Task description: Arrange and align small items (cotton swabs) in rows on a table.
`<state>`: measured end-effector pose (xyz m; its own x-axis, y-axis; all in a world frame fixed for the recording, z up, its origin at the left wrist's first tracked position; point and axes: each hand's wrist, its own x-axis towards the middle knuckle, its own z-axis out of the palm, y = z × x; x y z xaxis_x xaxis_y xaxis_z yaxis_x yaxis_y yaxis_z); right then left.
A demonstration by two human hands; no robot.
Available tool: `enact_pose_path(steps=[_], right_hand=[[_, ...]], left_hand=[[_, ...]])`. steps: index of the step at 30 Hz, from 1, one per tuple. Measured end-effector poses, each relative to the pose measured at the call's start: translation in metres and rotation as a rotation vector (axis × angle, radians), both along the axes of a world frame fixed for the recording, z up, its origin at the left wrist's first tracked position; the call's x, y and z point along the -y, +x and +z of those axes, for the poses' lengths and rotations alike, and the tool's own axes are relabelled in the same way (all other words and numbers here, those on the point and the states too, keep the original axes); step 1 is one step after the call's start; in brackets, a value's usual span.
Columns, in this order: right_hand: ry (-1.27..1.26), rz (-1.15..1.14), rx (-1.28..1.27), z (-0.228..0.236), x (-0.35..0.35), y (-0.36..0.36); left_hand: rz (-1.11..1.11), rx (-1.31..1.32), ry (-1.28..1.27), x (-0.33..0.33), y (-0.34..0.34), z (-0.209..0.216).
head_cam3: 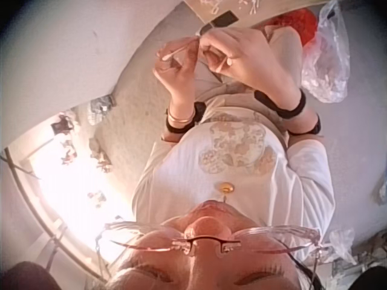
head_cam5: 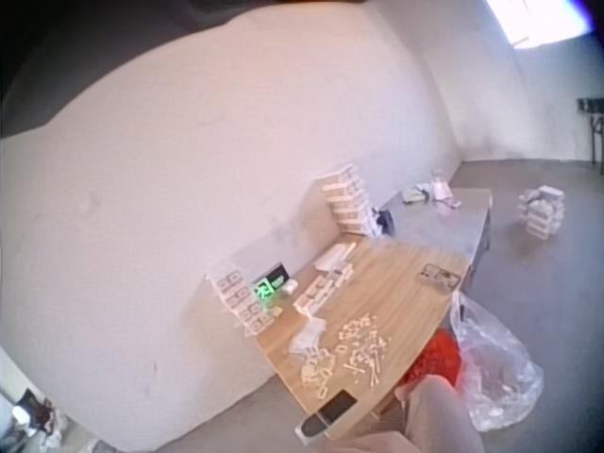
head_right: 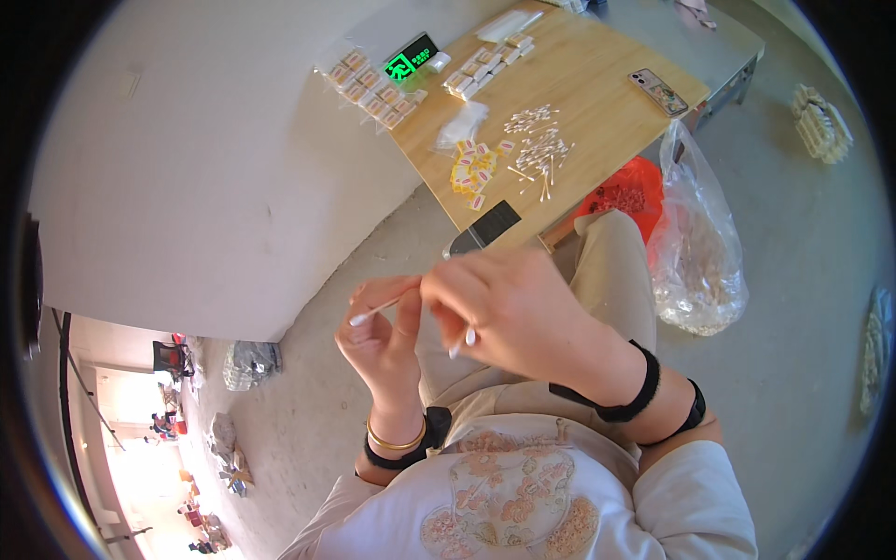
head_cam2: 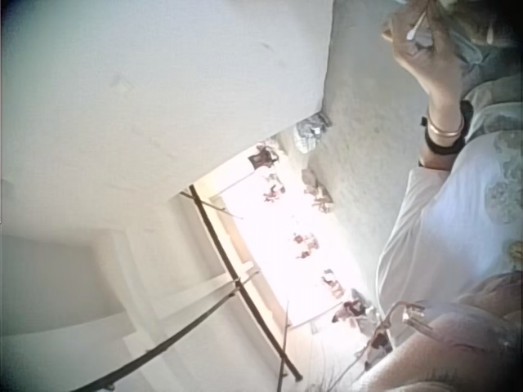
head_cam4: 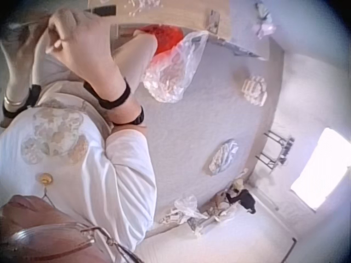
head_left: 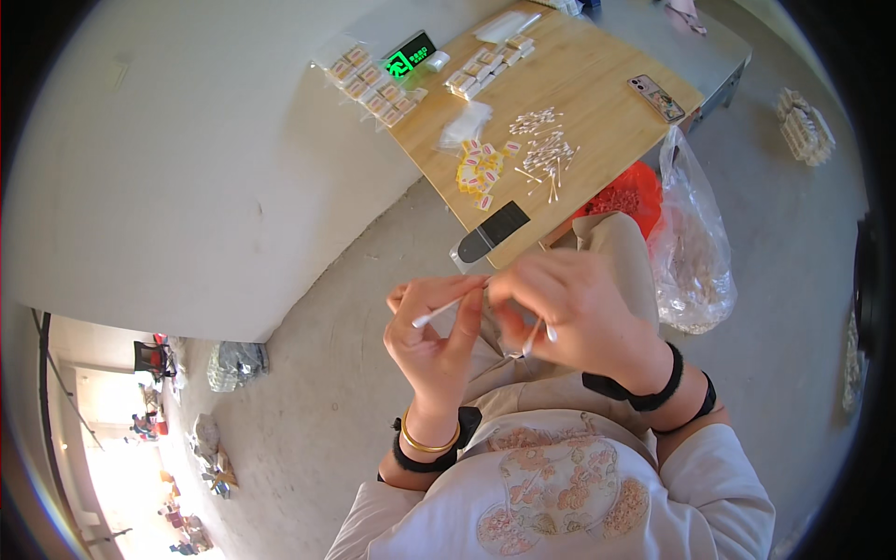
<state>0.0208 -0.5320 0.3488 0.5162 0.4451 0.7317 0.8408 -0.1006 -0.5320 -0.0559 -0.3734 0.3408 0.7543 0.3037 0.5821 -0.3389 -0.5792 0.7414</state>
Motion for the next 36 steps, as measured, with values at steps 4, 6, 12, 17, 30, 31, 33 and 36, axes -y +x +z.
enact_pose_path(steps=[4, 6, 12, 17, 30, 31, 33, 36], right_hand=[[-0.059, 0.441, -0.456, -0.005, 0.01, -0.007], [-0.12, 0.388, -0.57, -0.026, 0.012, -0.001], [0.129, 0.347, -0.844, -0.024, 0.015, 0.017], [0.275, 0.517, -0.936, -0.023, 0.016, 0.033], [0.35, 0.449, -0.923, -0.043, 0.032, 0.066], [0.353, 0.445, -0.925, -0.043, 0.035, 0.068], [0.41, 0.44, -0.948, -0.044, 0.043, 0.072], [0.405, 0.48, -0.992, -0.043, 0.055, 0.079]], left_hand=[[-0.189, -0.055, -0.631, -0.002, 0.002, 0.001], [-0.222, -0.053, -0.637, -0.002, 0.004, 0.001], [-0.299, -0.039, -0.631, 0.002, 0.011, 0.0], [-0.304, -0.068, -0.586, 0.01, 0.024, -0.003], [-0.301, -0.165, -0.542, 0.031, 0.063, -0.013], [-0.3, -0.167, -0.547, 0.033, 0.066, -0.014], [-0.318, -0.183, -0.549, 0.036, 0.072, -0.016], [-0.345, -0.2, -0.565, 0.044, 0.082, -0.015]])
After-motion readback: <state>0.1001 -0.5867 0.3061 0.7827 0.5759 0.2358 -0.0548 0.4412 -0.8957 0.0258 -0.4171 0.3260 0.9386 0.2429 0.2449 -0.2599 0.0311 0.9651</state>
